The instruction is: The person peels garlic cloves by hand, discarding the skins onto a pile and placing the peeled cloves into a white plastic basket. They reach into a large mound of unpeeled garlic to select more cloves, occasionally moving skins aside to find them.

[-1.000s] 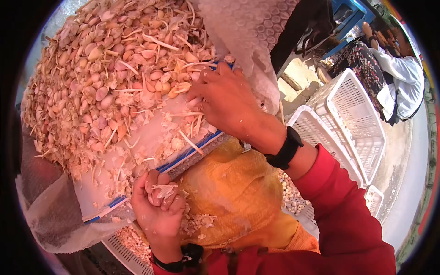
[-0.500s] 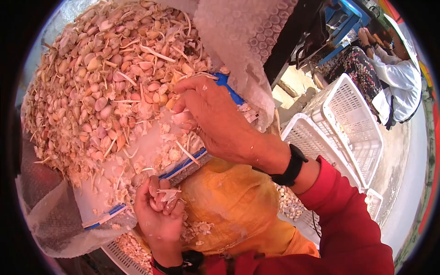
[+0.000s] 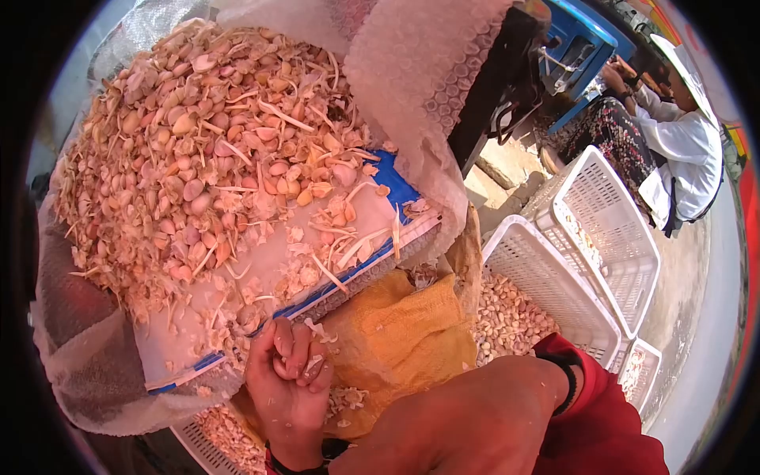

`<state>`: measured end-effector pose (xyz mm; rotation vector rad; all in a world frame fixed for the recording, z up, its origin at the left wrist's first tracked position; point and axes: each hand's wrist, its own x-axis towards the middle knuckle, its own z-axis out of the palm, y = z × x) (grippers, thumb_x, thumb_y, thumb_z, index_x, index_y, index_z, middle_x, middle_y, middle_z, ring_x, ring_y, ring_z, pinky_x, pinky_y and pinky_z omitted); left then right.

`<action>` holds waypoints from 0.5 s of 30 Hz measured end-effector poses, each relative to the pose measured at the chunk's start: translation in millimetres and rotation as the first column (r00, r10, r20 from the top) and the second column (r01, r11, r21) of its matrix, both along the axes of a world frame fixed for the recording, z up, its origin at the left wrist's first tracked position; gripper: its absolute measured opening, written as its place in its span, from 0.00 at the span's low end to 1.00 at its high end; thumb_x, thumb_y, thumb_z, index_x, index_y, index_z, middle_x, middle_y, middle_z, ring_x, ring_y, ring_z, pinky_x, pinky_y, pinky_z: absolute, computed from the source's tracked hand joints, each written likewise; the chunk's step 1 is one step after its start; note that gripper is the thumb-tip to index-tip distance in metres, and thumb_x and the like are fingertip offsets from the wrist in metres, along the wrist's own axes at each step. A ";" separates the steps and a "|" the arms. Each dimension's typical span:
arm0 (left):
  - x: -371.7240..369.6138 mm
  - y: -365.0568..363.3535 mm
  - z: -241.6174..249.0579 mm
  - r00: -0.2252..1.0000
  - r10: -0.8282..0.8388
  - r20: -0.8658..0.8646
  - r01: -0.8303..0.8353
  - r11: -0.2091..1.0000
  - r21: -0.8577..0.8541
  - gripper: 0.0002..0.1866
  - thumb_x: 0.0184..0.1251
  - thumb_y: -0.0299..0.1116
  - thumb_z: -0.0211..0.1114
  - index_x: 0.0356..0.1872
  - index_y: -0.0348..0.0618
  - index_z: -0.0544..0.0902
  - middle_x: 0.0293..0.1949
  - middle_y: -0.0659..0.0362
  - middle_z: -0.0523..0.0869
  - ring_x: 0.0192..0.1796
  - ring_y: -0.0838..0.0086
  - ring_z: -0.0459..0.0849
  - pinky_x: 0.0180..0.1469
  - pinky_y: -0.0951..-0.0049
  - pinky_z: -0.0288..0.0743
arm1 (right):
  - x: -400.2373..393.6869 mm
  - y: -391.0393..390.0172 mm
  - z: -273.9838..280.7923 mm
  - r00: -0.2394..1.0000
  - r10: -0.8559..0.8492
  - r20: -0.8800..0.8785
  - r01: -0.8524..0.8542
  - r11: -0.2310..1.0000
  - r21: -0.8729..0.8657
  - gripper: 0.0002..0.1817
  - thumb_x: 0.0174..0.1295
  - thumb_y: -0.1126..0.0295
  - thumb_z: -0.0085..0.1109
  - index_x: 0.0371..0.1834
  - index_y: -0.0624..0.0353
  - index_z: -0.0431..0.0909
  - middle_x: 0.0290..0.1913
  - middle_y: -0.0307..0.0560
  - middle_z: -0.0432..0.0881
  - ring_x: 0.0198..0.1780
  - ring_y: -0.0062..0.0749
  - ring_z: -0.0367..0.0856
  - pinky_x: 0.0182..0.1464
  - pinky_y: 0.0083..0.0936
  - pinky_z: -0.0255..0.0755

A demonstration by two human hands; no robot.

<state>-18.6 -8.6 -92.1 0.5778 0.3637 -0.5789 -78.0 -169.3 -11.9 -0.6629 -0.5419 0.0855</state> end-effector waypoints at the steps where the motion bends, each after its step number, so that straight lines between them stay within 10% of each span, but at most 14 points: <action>1: -3.1 0.6 0.7 1.000 0.005 -0.006 -0.005 1.000 0.013 0.17 0.73 0.38 0.44 0.21 0.47 0.65 0.14 0.66 0.61 0.14 0.82 0.56 0.14 0.81 0.52 | -6.1 4.2 2.5 1.000 -0.008 -0.026 0.011 0.995 0.099 0.05 0.54 0.83 0.63 0.22 0.72 0.78 0.29 0.59 0.79 0.25 0.37 0.77 0.24 0.25 0.70; 5: -9.1 -4.6 2.5 1.000 -0.002 -0.006 0.002 1.000 0.014 0.17 0.73 0.38 0.43 0.21 0.48 0.64 0.14 0.66 0.60 0.14 0.82 0.55 0.14 0.81 0.51 | 1.2 20.6 1.7 0.935 -0.293 0.200 0.247 0.942 0.226 0.09 0.53 0.85 0.61 0.17 0.69 0.76 0.25 0.59 0.77 0.19 0.34 0.74 0.18 0.23 0.65; 10: -15.6 -11.7 5.5 0.998 -0.046 -0.031 0.047 0.999 0.012 0.17 0.73 0.38 0.44 0.22 0.48 0.65 0.13 0.66 0.60 0.15 0.82 0.55 0.15 0.81 0.51 | 30.7 -23.9 -13.7 0.849 0.209 0.485 -0.223 0.974 -0.030 0.22 0.70 0.61 0.45 0.17 0.58 0.65 0.21 0.45 0.67 0.25 0.36 0.71 0.25 0.38 0.65; 15: -18.9 -17.5 0.3 0.987 -0.153 -0.048 0.149 0.986 -0.076 0.16 0.73 0.38 0.44 0.24 0.45 0.67 0.14 0.65 0.61 0.17 0.82 0.56 0.17 0.80 0.50 | 32.6 2.6 -5.6 0.930 -0.077 0.358 -0.046 0.946 0.320 0.11 0.54 0.83 0.58 0.15 0.67 0.72 0.22 0.56 0.73 0.18 0.33 0.71 0.16 0.23 0.61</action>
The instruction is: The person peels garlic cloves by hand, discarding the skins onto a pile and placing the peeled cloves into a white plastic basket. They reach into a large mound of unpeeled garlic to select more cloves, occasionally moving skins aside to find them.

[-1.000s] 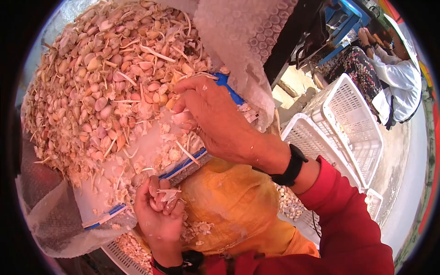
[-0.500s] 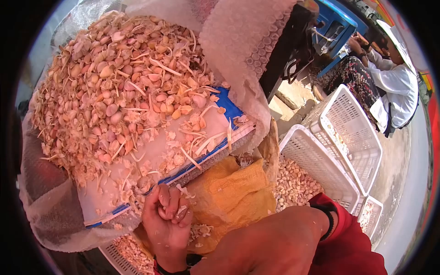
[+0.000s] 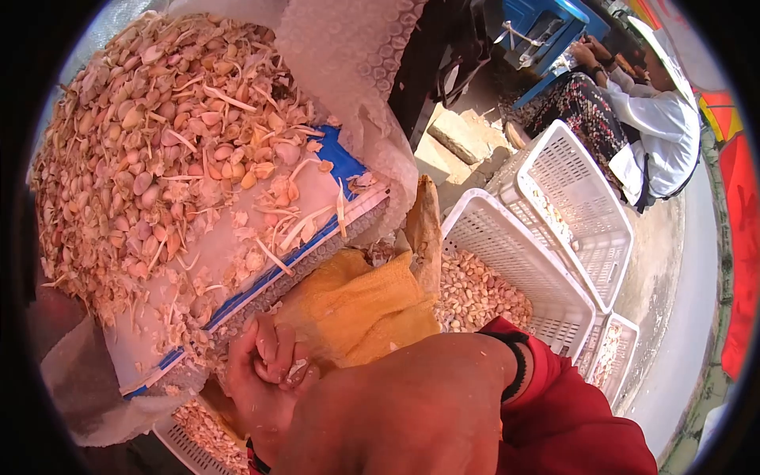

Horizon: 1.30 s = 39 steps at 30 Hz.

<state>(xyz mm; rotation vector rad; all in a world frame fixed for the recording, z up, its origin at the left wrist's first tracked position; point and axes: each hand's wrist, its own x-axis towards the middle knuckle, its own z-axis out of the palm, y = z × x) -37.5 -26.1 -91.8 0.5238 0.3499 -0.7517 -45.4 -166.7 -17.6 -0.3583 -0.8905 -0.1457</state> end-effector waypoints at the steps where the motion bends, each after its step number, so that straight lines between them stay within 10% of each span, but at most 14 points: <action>1: -0.7 -0.6 -0.7 1.000 -0.021 0.022 0.021 1.000 0.015 0.16 0.73 0.38 0.44 0.24 0.45 0.67 0.15 0.64 0.61 0.16 0.81 0.56 0.17 0.80 0.51 | -1.0 7.2 0.8 0.996 -0.049 -0.071 0.055 0.995 0.086 0.12 0.51 0.88 0.59 0.13 0.68 0.72 0.22 0.57 0.73 0.16 0.32 0.71 0.14 0.20 0.60; 7: 8.1 -5.2 -5.4 0.999 -0.039 0.038 0.039 0.999 -0.014 0.18 0.75 0.42 0.40 0.34 0.41 0.74 0.21 0.58 0.71 0.17 0.77 0.62 0.17 0.78 0.59 | -9.6 0.2 -29.9 0.972 -0.159 -0.175 0.122 0.971 -0.207 0.05 0.53 0.79 0.62 0.23 0.64 0.76 0.27 0.54 0.75 0.22 0.33 0.72 0.22 0.23 0.64; 10: 15.5 -9.6 4.2 0.997 0.069 -0.015 -0.066 0.984 0.163 0.20 0.75 0.44 0.39 0.40 0.39 0.76 0.26 0.53 0.76 0.18 0.74 0.67 0.18 0.76 0.64 | 19.0 -34.3 -67.3 0.920 -0.391 0.009 0.261 0.597 -0.759 0.15 0.60 0.58 0.63 0.35 0.60 0.79 0.33 0.49 0.78 0.31 0.37 0.73 0.31 0.32 0.66; 15: 21.8 -1.8 -15.5 0.981 0.075 -0.178 -0.083 0.996 -0.040 0.17 0.74 0.42 0.43 0.34 0.40 0.74 0.22 0.56 0.72 0.16 0.77 0.65 0.15 0.80 0.61 | 22.6 -34.5 -75.7 0.728 -0.653 0.208 0.352 0.095 -0.931 0.15 0.55 0.59 0.66 0.38 0.58 0.80 0.34 0.40 0.77 0.34 0.28 0.71 0.37 0.22 0.65; 23: 21.4 7.4 -28.1 0.981 0.075 -0.179 -0.109 0.976 -0.189 0.13 0.73 0.37 0.46 0.28 0.43 0.69 0.19 0.61 0.66 0.16 0.82 0.59 0.14 0.84 0.55 | 78.1 -58.8 -110.4 0.424 -0.773 0.471 0.496 -0.237 -0.835 0.09 0.51 0.84 0.60 0.34 0.58 0.79 0.33 0.41 0.74 0.33 0.31 0.70 0.35 0.26 0.64; 39: 24.7 7.4 -33.2 0.983 0.097 -0.155 -0.123 0.979 -0.163 0.13 0.73 0.37 0.45 0.28 0.44 0.68 0.19 0.62 0.66 0.16 0.82 0.59 0.15 0.83 0.55 | 100.1 -33.8 -116.1 0.524 -0.392 0.756 0.401 -0.670 -0.625 0.11 0.50 0.72 0.62 0.38 0.52 0.75 0.34 0.43 0.77 0.42 0.45 0.73 0.43 0.39 0.67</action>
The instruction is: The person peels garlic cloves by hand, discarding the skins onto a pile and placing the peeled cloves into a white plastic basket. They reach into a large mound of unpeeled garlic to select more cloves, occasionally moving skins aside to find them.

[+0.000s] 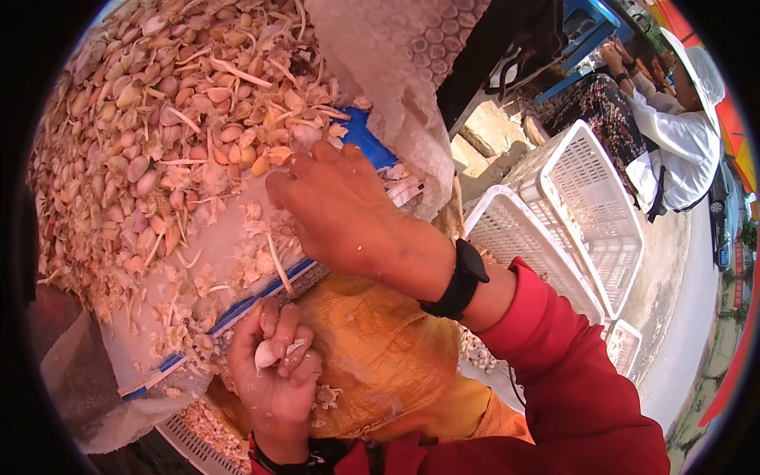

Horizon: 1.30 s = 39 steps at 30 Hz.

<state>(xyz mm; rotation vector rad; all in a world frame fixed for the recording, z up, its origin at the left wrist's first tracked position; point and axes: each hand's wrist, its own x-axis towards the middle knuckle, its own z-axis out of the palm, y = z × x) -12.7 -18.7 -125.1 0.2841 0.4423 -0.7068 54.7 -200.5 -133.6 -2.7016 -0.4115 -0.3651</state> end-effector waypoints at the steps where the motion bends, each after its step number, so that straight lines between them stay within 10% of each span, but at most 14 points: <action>1: -0.1 0.5 0.1 1.000 0.001 0.002 -0.001 1.000 -0.002 0.13 0.73 0.37 0.45 0.28 0.44 0.69 0.19 0.62 0.66 0.16 0.82 0.59 0.15 0.83 0.55 | 0.5 0.2 -0.2 1.000 -0.005 -0.019 0.005 1.000 0.004 0.11 0.50 0.72 0.62 0.37 0.53 0.73 0.34 0.44 0.77 0.42 0.46 0.73 0.43 0.39 0.67; 16: 8.3 -1.2 2.6 0.999 0.006 0.053 -0.020 0.961 0.277 0.10 0.73 0.38 0.47 0.34 0.47 0.72 0.24 0.63 0.71 0.18 0.83 0.63 0.19 0.83 0.57 | -16.9 11.3 21.4 0.987 0.161 -0.028 -0.147 0.948 0.282 0.11 0.48 0.71 0.61 0.34 0.52 0.71 0.33 0.42 0.74 0.42 0.43 0.72 0.41 0.36 0.63; 22: 20.6 -27.1 34.7 0.920 0.361 -0.151 -0.185 0.742 0.644 0.12 0.73 0.40 0.45 0.33 0.46 0.72 0.23 0.62 0.71 0.17 0.81 0.64 0.18 0.81 0.64 | -44.8 25.9 34.5 0.961 0.278 -0.018 -0.252 0.896 0.365 0.17 0.49 0.61 0.65 0.42 0.49 0.75 0.39 0.43 0.71 0.42 0.40 0.70 0.45 0.35 0.63; 25: 12.7 15.0 -5.3 0.998 0.063 0.030 -0.065 0.996 0.059 0.15 0.74 0.40 0.44 0.28 0.45 0.69 0.22 0.61 0.69 0.15 0.81 0.63 0.13 0.81 0.61 | -44.8 10.6 32.3 0.979 0.199 0.048 -0.197 0.852 0.484 0.10 0.53 0.67 0.65 0.37 0.53 0.78 0.40 0.42 0.71 0.40 0.35 0.70 0.40 0.30 0.65; 29: 9.2 9.5 -10.0 0.997 0.073 -0.007 -0.072 0.993 0.090 0.16 0.74 0.38 0.43 0.25 0.43 0.68 0.21 0.60 0.67 0.14 0.80 0.60 0.11 0.83 0.54 | -16.0 -21.2 4.2 0.998 -0.024 -0.061 0.057 0.777 0.626 0.06 0.54 0.81 0.61 0.34 0.59 0.79 0.31 0.40 0.74 0.35 0.29 0.71 0.34 0.22 0.65; 39: 9.9 8.2 -10.6 0.997 0.073 0.016 -0.074 0.993 0.096 0.16 0.74 0.38 0.43 0.25 0.44 0.68 0.21 0.59 0.68 0.15 0.80 0.61 0.13 0.82 0.55 | 20.6 -19.0 -8.3 0.998 0.001 0.067 -0.011 0.989 0.149 0.08 0.49 0.80 0.55 0.32 0.58 0.76 0.34 0.51 0.77 0.37 0.52 0.76 0.39 0.40 0.72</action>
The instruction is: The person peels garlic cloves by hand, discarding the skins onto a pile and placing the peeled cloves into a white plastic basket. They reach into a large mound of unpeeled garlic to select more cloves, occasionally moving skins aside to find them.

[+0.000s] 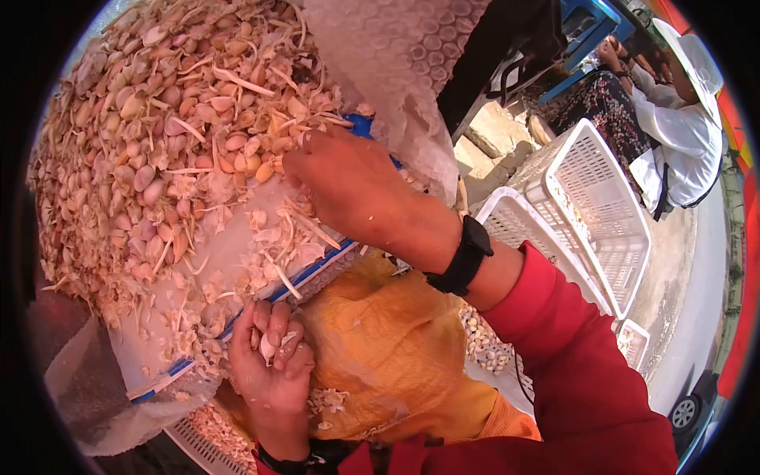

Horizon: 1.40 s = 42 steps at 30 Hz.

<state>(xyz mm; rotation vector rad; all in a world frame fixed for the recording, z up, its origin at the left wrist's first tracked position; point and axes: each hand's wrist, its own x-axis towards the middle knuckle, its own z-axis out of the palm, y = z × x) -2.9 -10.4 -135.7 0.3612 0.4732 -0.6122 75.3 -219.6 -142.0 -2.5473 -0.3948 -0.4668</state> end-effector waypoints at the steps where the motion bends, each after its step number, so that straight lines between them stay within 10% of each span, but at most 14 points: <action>1: 0.0 0.2 -0.4 1.000 -0.005 0.016 0.005 1.000 -0.004 0.16 0.74 0.38 0.43 0.25 0.44 0.68 0.21 0.59 0.68 0.15 0.80 0.61 0.13 0.82 0.55 | -1.7 0.8 1.8 0.999 -0.023 -0.030 0.022 1.000 -0.012 0.08 0.49 0.81 0.54 0.33 0.59 0.75 0.34 0.51 0.77 0.37 0.52 0.76 0.39 0.40 0.71; 5: -2.0 -1.2 -0.5 0.998 -0.001 0.056 0.002 1.000 -0.012 0.15 0.74 0.37 0.43 0.25 0.44 0.68 0.21 0.60 0.68 0.16 0.80 0.62 0.14 0.82 0.56 | -2.5 4.1 -7.0 0.998 -0.061 -0.024 0.060 0.997 -0.040 0.10 0.48 0.81 0.54 0.35 0.60 0.72 0.34 0.53 0.76 0.39 0.52 0.76 0.39 0.41 0.71; 8: -2.1 -2.2 6.4 1.000 0.026 0.006 -0.026 0.999 0.033 0.15 0.75 0.37 0.42 0.26 0.44 0.67 0.22 0.60 0.68 0.15 0.79 0.60 0.12 0.81 0.55 | -10.4 4.5 -8.5 0.999 0.028 -0.021 -0.020 0.951 0.307 0.10 0.50 0.81 0.54 0.36 0.60 0.71 0.34 0.54 0.75 0.38 0.52 0.76 0.38 0.40 0.70; 11: 2.5 -18.8 30.8 0.997 0.053 -0.053 -0.035 0.953 0.300 0.15 0.74 0.39 0.42 0.29 0.43 0.71 0.22 0.60 0.69 0.16 0.80 0.63 0.14 0.82 0.56 | -42.4 25.7 25.8 0.982 0.188 0.003 -0.179 0.929 0.325 0.06 0.58 0.74 0.56 0.38 0.57 0.74 0.35 0.47 0.73 0.38 0.43 0.74 0.40 0.31 0.67; 16: 4.9 -7.9 18.6 0.996 0.066 -0.054 -0.062 0.994 0.086 0.15 0.73 0.39 0.42 0.29 0.43 0.72 0.22 0.60 0.68 0.16 0.80 0.62 0.13 0.83 0.54 | -44.9 26.8 29.4 0.984 0.177 0.006 -0.164 0.896 0.413 0.07 0.58 0.76 0.57 0.40 0.57 0.75 0.35 0.46 0.71 0.41 0.42 0.72 0.41 0.31 0.66; 24: 5.0 -3.4 3.9 1.000 0.024 -0.014 -0.025 0.999 -0.038 0.15 0.73 0.39 0.43 0.27 0.43 0.70 0.21 0.60 0.67 0.15 0.79 0.60 0.12 0.83 0.53 | -16.9 -1.4 -1.8 0.983 0.121 -0.138 -0.108 0.989 0.099 0.07 0.52 0.78 0.54 0.35 0.59 0.73 0.36 0.54 0.75 0.39 0.54 0.75 0.39 0.42 0.70; 30: 4.1 -12.4 21.0 0.992 0.084 -0.097 -0.061 0.973 0.221 0.15 0.72 0.39 0.43 0.32 0.42 0.74 0.22 0.60 0.69 0.15 0.79 0.61 0.13 0.82 0.55 | -44.0 22.7 35.3 0.949 0.301 -0.097 -0.226 0.860 0.458 0.09 0.53 0.75 0.61 0.37 0.57 0.76 0.30 0.45 0.74 0.36 0.41 0.77 0.37 0.31 0.70; 42: 7.5 3.1 5.8 1.000 0.030 0.008 -0.030 0.998 -0.051 0.11 0.71 0.36 0.44 0.29 0.44 0.66 0.23 0.60 0.67 0.15 0.80 0.60 0.13 0.81 0.54 | 28.5 -17.0 -5.9 0.993 -0.115 0.025 0.112 0.991 0.077 0.07 0.53 0.73 0.58 0.34 0.60 0.74 0.29 0.50 0.76 0.30 0.45 0.74 0.34 0.34 0.69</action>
